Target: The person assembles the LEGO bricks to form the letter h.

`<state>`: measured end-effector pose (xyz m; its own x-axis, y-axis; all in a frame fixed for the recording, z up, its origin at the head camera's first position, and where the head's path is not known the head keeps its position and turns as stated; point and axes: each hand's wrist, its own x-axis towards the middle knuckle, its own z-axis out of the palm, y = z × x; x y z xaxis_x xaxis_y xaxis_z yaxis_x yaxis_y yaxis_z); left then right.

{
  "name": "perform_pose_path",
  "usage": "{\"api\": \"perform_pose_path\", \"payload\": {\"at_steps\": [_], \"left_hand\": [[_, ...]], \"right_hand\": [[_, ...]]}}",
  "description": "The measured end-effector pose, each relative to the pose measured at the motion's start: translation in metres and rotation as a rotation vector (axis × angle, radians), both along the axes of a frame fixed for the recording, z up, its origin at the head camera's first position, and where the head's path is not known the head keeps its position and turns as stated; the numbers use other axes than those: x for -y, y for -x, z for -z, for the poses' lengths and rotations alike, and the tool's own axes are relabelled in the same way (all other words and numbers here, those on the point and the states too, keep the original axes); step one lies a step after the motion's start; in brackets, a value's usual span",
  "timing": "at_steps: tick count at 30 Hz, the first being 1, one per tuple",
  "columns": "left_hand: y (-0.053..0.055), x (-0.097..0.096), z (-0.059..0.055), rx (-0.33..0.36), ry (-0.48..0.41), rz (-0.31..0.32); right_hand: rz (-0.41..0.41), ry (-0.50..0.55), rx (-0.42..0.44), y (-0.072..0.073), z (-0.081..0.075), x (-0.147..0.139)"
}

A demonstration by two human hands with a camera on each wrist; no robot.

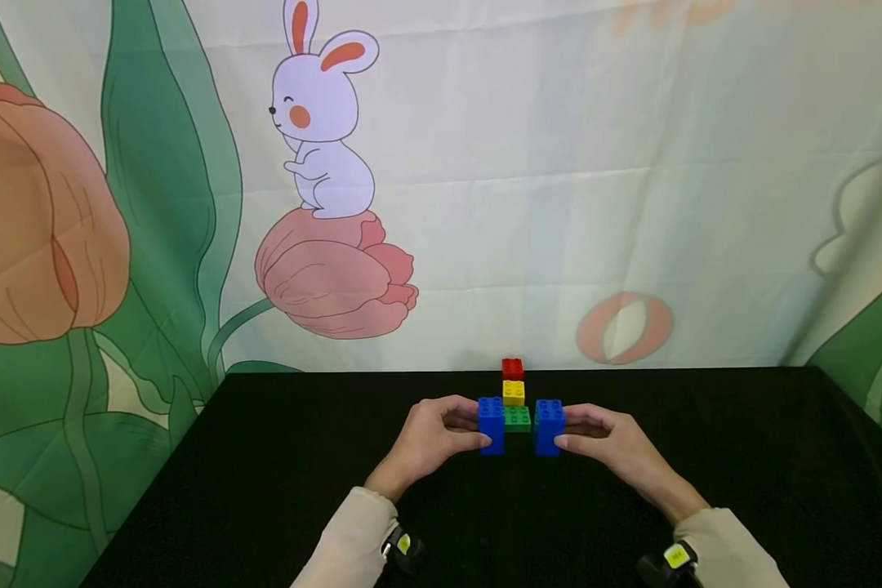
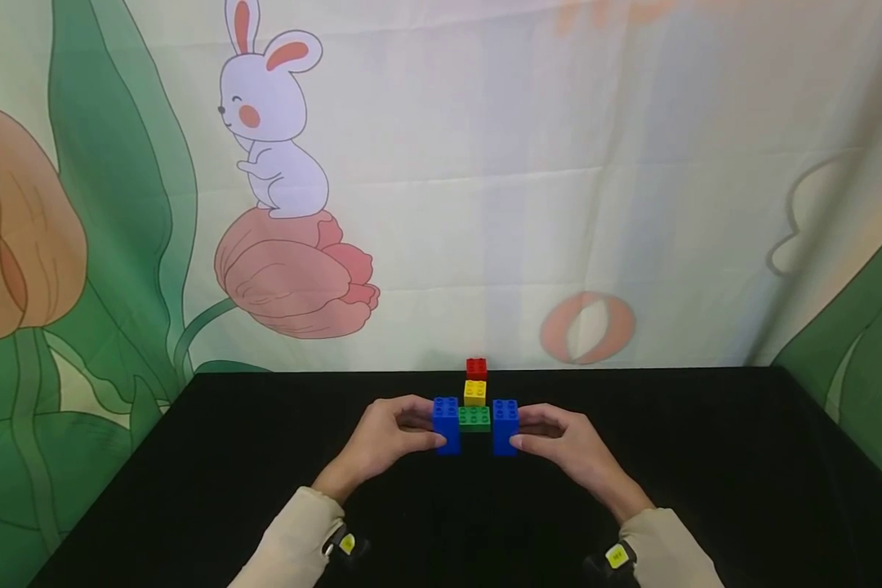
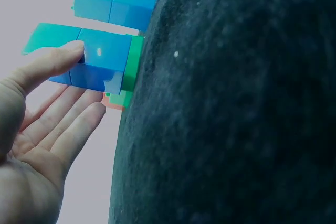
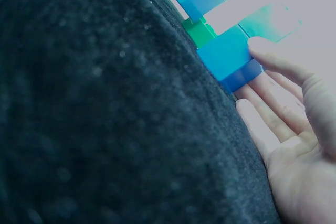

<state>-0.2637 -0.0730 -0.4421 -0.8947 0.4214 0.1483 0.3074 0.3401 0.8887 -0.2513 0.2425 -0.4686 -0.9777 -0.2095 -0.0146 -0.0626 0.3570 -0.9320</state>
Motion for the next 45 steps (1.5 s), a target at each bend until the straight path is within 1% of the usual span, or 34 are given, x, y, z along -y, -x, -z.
{"api": "perform_pose_path", "payload": {"at_steps": [19, 26, 36, 45], "left_hand": [[-0.002, -0.020, 0.002, 0.000, -0.020, -0.036], [-0.001, -0.024, 0.001, 0.003, -0.009, -0.040], [0.001, -0.028, 0.007, 0.019, -0.023, -0.045], [0.000, -0.033, 0.008, 0.017, 0.001, -0.044]], "right_hand": [[-0.003, 0.019, 0.012, 0.000, 0.002, 0.000], [-0.014, 0.023, 0.012, 0.002, 0.002, -0.002], [-0.025, 0.025, 0.012, 0.003, 0.003, -0.003], [-0.030, 0.024, 0.001, 0.001, 0.000, -0.003]]}}
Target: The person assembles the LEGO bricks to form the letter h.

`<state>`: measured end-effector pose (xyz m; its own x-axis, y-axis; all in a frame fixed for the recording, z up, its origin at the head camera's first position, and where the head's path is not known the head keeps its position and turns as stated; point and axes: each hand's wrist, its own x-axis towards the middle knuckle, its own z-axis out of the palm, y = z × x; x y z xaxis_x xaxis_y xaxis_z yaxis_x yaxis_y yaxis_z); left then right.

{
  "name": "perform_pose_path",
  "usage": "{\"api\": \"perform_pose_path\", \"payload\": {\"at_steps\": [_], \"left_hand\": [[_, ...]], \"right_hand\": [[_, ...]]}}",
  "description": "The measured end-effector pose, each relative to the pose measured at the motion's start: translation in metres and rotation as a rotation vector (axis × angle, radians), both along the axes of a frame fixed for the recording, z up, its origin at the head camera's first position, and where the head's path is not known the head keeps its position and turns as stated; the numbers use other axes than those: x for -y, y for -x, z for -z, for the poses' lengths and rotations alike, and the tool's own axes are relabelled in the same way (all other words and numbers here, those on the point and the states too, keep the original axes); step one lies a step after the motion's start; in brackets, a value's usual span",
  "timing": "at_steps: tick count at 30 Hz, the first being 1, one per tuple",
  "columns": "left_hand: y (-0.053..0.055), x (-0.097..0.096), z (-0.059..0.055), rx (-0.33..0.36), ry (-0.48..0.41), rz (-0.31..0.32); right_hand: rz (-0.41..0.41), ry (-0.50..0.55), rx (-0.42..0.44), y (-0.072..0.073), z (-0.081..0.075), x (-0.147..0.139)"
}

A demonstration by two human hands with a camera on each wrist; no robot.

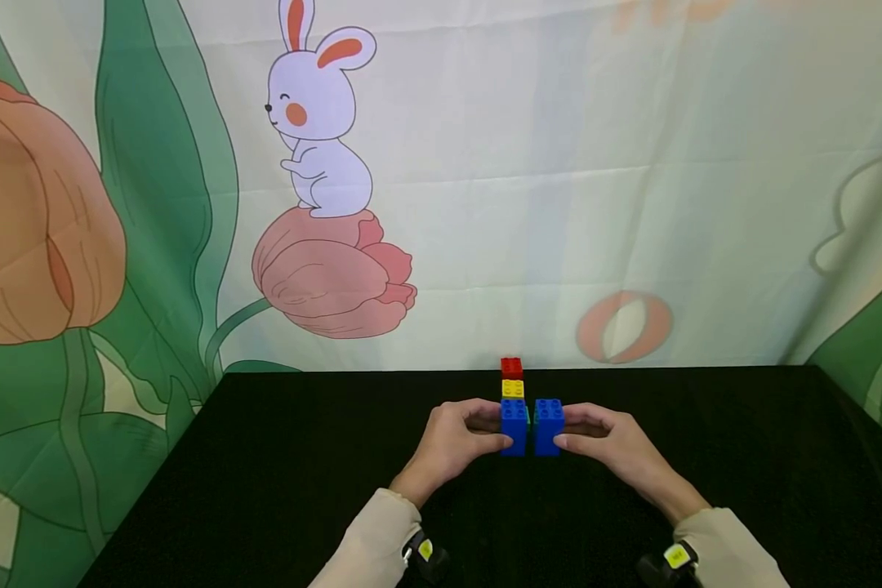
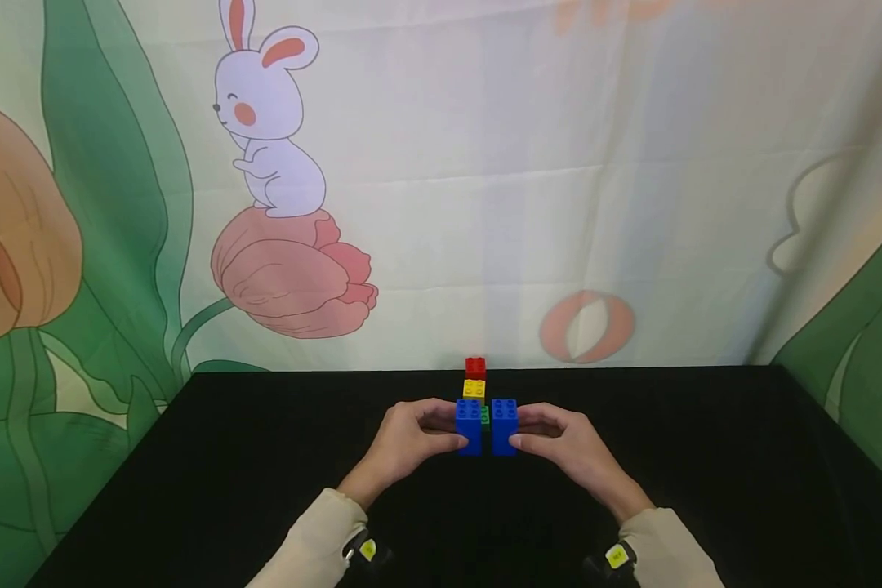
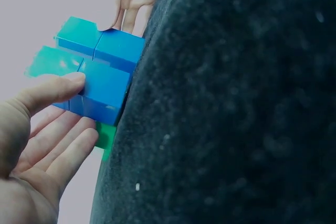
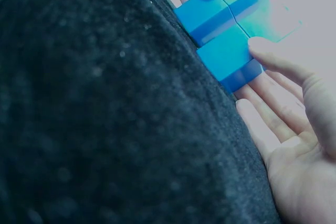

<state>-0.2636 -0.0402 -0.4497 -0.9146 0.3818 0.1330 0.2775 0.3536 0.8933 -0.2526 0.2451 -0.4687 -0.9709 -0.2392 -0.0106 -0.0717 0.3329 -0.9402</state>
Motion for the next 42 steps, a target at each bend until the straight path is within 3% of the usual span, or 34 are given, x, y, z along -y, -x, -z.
{"api": "perform_pose_path", "payload": {"at_steps": [42], "left_hand": [[0.0003, -0.0056, 0.0033, 0.002, -0.010, 0.008]], "right_hand": [[0.000, -0.001, -0.006, -0.0023, -0.0022, 0.0013]]}}
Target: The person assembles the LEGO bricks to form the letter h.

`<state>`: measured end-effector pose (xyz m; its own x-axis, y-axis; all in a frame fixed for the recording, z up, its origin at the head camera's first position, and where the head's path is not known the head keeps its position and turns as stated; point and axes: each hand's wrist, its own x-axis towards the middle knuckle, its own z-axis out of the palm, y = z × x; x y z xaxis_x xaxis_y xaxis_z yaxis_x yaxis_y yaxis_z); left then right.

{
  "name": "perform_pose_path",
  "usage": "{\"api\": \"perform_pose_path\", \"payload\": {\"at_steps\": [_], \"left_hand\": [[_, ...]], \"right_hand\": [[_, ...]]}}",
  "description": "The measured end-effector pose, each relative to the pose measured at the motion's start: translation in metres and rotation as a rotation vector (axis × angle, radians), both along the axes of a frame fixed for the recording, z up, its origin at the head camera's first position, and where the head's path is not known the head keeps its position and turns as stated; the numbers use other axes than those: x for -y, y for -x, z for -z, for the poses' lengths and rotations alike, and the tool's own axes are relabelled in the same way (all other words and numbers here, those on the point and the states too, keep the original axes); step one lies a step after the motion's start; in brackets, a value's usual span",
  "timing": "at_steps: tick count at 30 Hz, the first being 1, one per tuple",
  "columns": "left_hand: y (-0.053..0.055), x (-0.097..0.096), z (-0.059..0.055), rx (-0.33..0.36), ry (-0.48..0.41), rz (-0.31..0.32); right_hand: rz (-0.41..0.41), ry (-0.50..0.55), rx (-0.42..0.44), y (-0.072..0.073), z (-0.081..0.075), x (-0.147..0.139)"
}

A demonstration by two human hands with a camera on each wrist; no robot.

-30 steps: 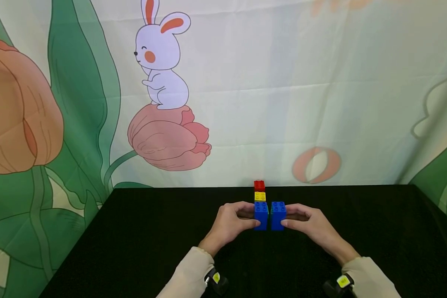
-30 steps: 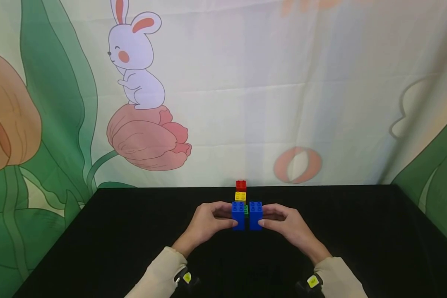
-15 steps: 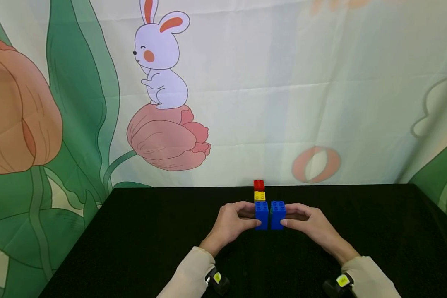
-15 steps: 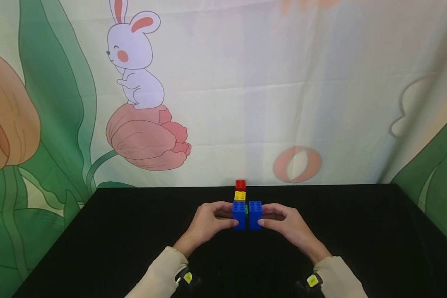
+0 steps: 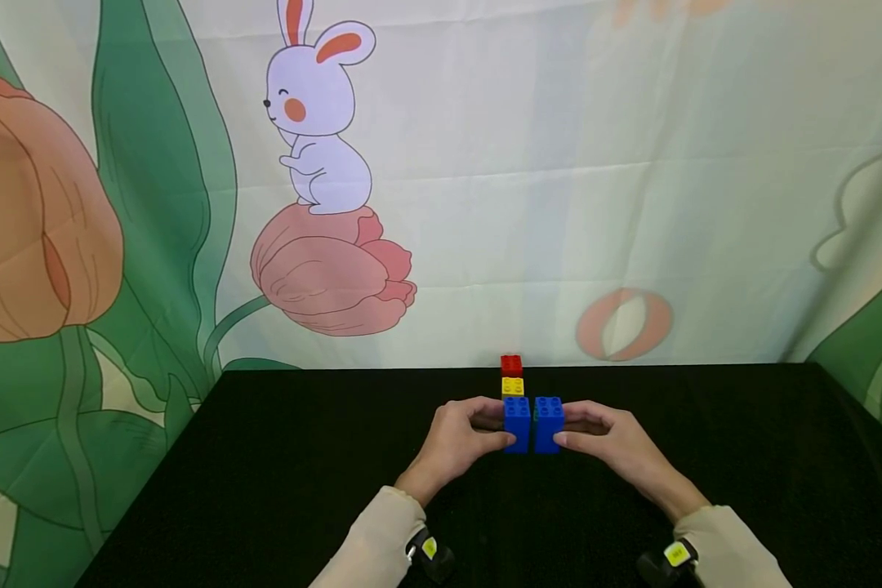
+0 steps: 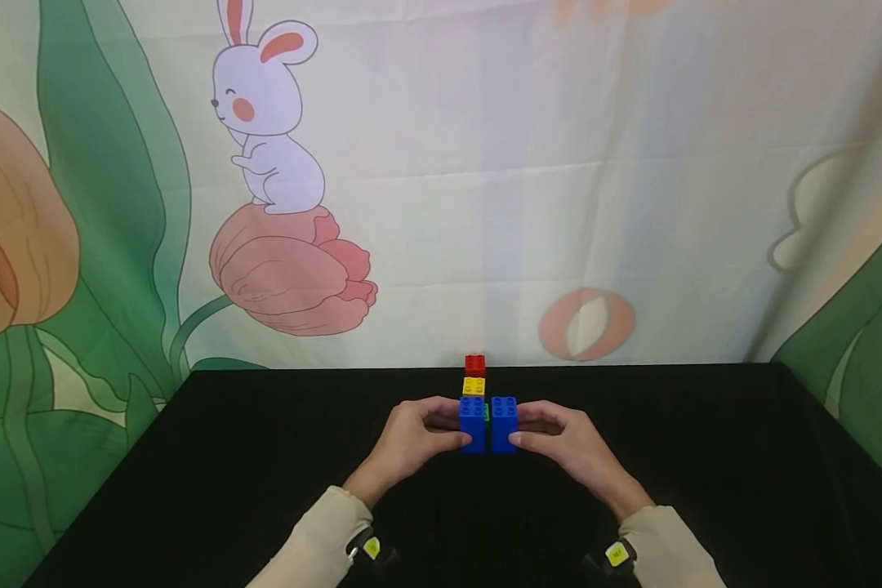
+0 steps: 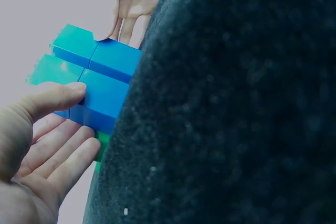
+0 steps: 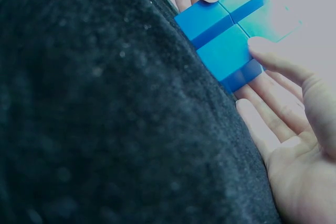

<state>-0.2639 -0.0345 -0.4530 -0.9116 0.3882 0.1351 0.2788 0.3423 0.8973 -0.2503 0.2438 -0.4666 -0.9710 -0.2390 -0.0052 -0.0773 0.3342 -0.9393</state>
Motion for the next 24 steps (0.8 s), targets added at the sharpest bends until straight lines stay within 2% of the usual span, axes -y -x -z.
{"api": "perform_pose_path", "payload": {"at_steps": [7, 13, 20, 24], "left_hand": [[0.000, 0.003, -0.003, 0.005, 0.004, 0.013], [0.001, 0.010, -0.006, -0.030, -0.028, 0.025], [0.004, 0.017, -0.009, -0.057, -0.076, -0.018], [0.007, 0.019, -0.006, -0.066, -0.075, -0.051]], "right_hand": [[0.005, 0.001, 0.010, 0.001, 0.000, 0.000], [0.008, 0.000, 0.011, 0.001, 0.000, 0.000], [0.020, -0.013, 0.005, 0.001, 0.001, 0.000], [0.021, -0.014, 0.004, 0.001, 0.000, 0.000]]}}
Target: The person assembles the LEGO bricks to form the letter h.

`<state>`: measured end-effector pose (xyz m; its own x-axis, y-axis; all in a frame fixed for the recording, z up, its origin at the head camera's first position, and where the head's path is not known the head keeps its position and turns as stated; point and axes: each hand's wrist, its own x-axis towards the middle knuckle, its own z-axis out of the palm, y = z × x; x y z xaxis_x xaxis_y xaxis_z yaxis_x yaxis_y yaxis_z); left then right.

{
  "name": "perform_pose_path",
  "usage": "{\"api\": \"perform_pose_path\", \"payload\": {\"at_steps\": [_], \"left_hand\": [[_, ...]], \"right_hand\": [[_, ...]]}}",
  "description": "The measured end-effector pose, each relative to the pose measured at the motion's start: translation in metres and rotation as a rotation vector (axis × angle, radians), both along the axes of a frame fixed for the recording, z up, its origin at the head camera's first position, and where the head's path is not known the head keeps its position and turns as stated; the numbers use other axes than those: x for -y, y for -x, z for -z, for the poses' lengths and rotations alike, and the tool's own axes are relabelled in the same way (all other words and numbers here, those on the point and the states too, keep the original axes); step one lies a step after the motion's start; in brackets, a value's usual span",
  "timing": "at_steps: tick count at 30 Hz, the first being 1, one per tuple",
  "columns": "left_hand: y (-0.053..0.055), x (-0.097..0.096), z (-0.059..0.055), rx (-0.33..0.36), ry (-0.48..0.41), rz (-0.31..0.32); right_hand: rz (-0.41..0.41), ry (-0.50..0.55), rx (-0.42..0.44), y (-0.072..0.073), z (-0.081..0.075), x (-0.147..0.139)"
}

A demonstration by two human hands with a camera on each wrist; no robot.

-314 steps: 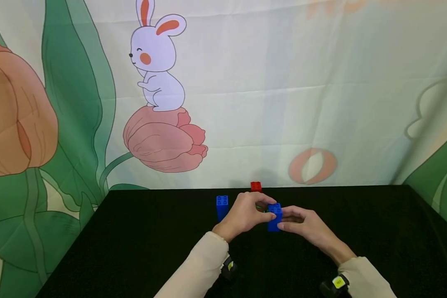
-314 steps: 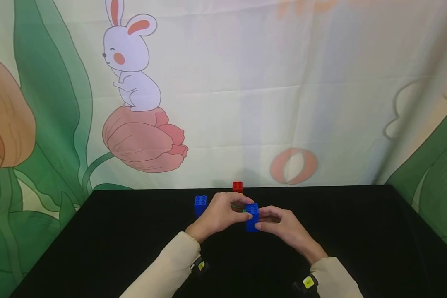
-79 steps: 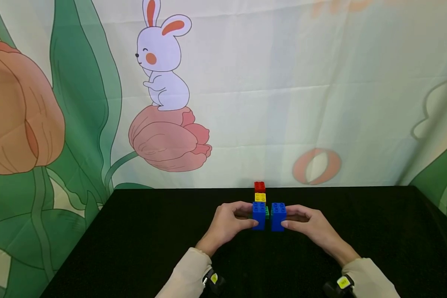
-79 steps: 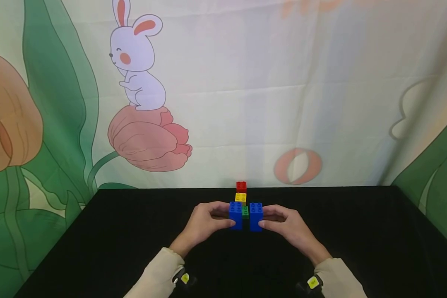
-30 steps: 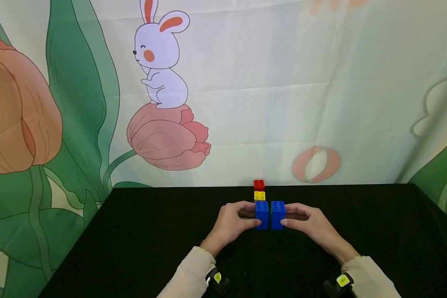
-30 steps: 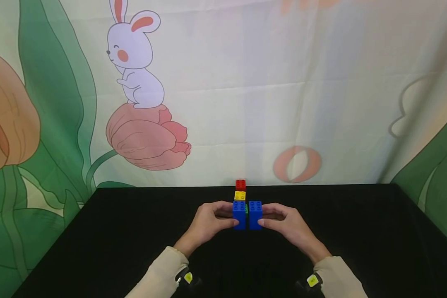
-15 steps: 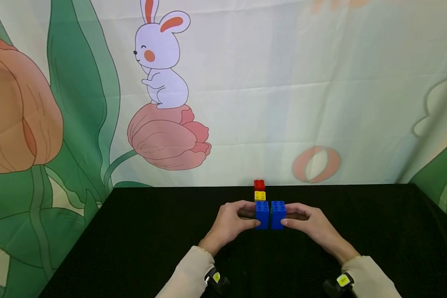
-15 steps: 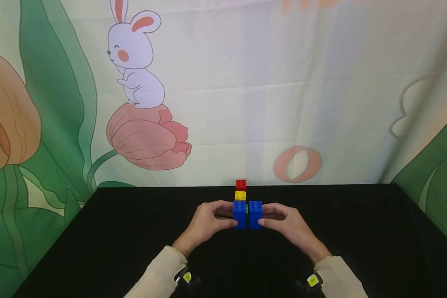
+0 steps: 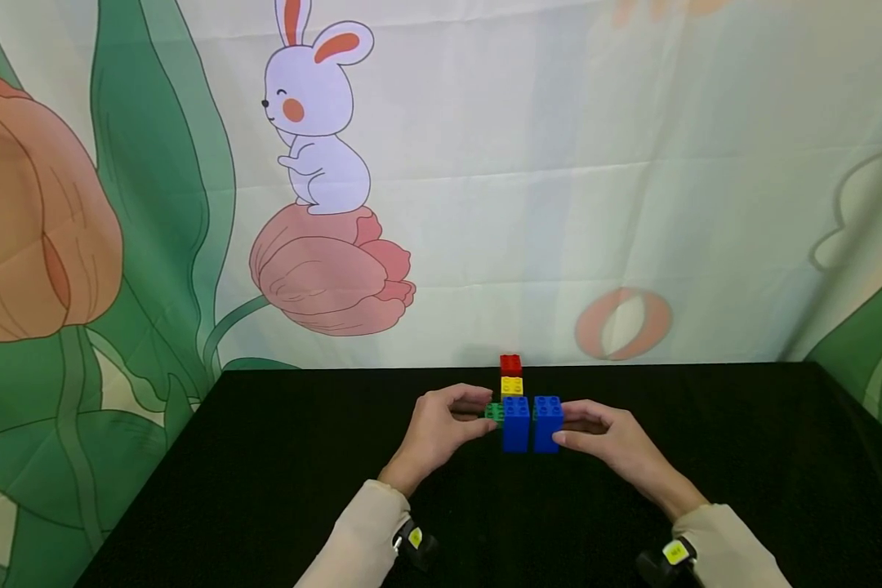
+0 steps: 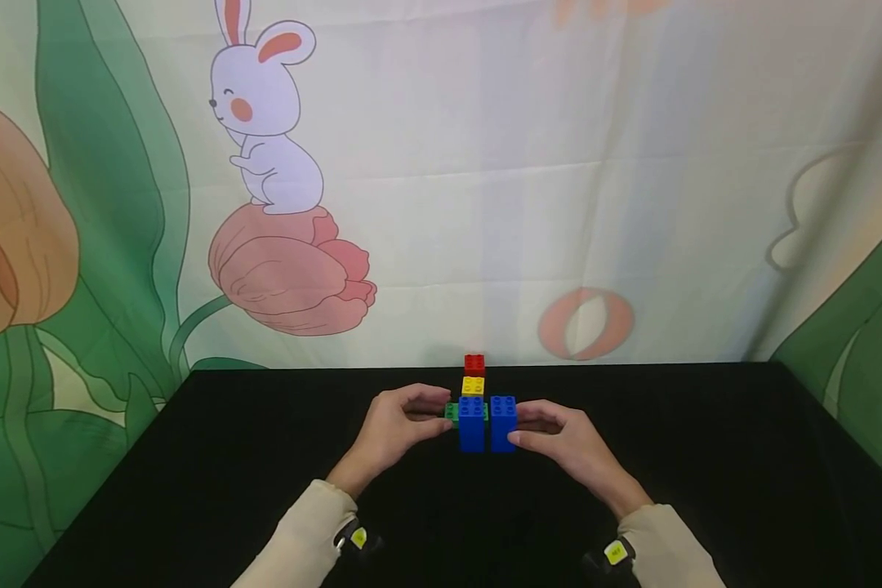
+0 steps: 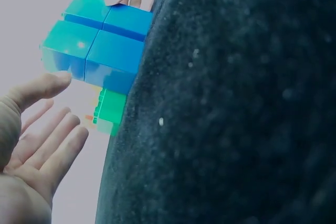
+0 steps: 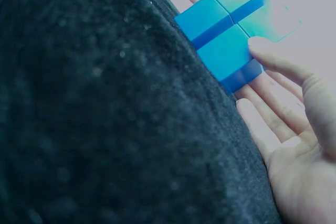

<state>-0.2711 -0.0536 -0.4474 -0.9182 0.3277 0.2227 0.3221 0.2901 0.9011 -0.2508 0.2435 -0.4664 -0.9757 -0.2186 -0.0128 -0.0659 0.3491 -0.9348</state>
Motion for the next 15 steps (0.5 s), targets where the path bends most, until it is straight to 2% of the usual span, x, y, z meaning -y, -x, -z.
{"api": "perform_pose_path", "payload": {"at_steps": [3, 6, 10, 15], "left_hand": [[0.003, 0.001, 0.004, -0.003, -0.004, -0.036], [0.006, 0.002, 0.007, 0.023, -0.004, -0.058], [0.008, 0.003, 0.011, 0.072, 0.004, -0.051], [0.010, 0.004, 0.015, 0.099, 0.009, -0.030]], "right_hand": [[0.002, -0.006, 0.000, 0.000, 0.000, 0.000], [0.004, -0.008, -0.001, 0.000, 0.000, 0.000], [0.002, -0.011, -0.001, 0.000, 0.000, 0.000], [0.001, -0.014, 0.000, -0.001, 0.000, 0.000]]}}
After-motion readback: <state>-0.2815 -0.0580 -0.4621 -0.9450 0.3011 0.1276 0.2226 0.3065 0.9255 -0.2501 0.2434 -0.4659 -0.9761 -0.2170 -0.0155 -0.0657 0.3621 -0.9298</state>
